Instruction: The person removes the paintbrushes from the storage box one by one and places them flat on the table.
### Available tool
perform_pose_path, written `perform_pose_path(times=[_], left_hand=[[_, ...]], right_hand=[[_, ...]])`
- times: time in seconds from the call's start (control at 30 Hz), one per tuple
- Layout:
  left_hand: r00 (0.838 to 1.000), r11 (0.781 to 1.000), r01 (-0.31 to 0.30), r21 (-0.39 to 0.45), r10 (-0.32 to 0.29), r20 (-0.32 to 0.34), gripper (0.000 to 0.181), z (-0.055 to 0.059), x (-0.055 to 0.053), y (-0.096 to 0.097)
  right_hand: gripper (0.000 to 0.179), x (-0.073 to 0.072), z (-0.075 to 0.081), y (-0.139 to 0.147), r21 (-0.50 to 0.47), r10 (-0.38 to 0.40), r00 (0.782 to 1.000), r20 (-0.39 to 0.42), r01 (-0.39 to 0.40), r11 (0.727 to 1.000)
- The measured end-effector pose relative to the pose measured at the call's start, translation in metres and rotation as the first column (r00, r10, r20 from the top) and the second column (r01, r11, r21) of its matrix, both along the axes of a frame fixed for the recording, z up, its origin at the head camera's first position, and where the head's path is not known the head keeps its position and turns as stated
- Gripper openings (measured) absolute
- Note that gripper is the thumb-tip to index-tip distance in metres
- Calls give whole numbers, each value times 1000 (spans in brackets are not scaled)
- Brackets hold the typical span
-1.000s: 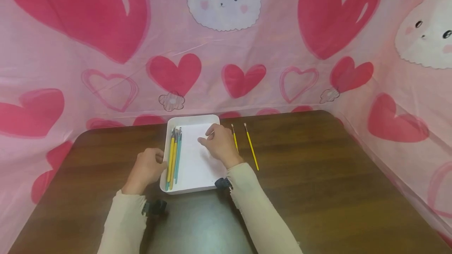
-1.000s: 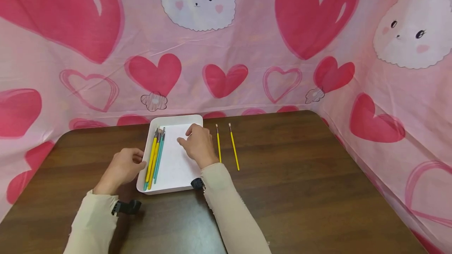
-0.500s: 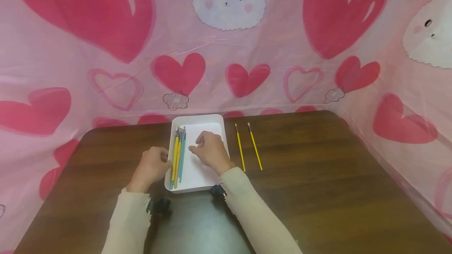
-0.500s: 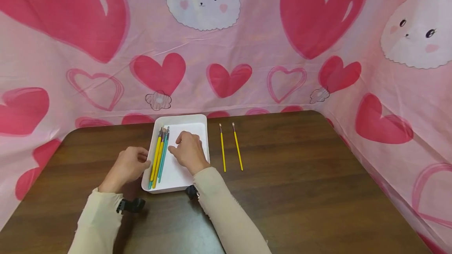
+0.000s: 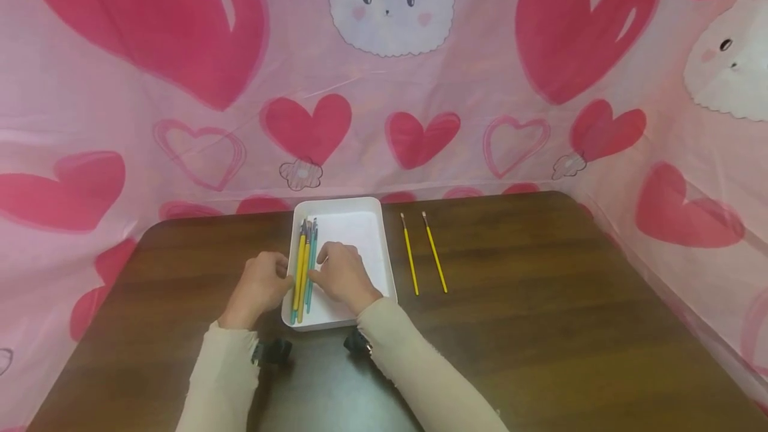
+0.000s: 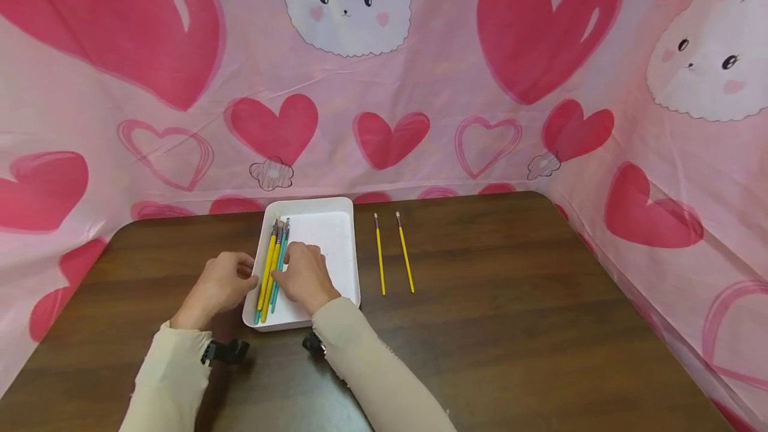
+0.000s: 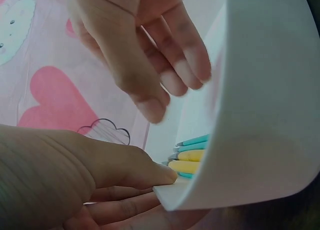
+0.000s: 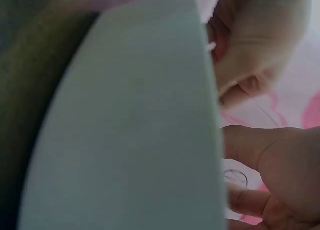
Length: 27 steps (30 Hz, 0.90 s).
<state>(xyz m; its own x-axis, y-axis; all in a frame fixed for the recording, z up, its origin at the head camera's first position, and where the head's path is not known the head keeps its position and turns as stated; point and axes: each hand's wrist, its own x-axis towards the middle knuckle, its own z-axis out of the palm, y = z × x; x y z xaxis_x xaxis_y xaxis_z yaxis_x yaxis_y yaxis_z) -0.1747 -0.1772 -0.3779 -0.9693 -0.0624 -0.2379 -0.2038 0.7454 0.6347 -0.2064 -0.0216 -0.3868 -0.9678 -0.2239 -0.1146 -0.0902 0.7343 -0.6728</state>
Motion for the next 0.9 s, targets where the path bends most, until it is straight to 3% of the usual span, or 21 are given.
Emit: perform_pose_path(times=[0.23,0.37,0.77,0.9], left_hand=[[999,999,33,-3,-33,-42,41,-1,0,-1],[998,999,42,-5,-42,-51,41,-2,0,-3],[998,999,42,1,-42,-43,42,-1,0,-3],[998,999,38,1,-38,-41,42,-1,0,-3]], right_hand=[[31,7,-10,-10,54,147,989,5,-147,988],[29,9,-14,-12,134,213,976,-36,-206,969],[24,10,-11,-11,214,258,963,-72,-238,947],[25,12,-8,-10,196,264,964,-28,-253,947]])
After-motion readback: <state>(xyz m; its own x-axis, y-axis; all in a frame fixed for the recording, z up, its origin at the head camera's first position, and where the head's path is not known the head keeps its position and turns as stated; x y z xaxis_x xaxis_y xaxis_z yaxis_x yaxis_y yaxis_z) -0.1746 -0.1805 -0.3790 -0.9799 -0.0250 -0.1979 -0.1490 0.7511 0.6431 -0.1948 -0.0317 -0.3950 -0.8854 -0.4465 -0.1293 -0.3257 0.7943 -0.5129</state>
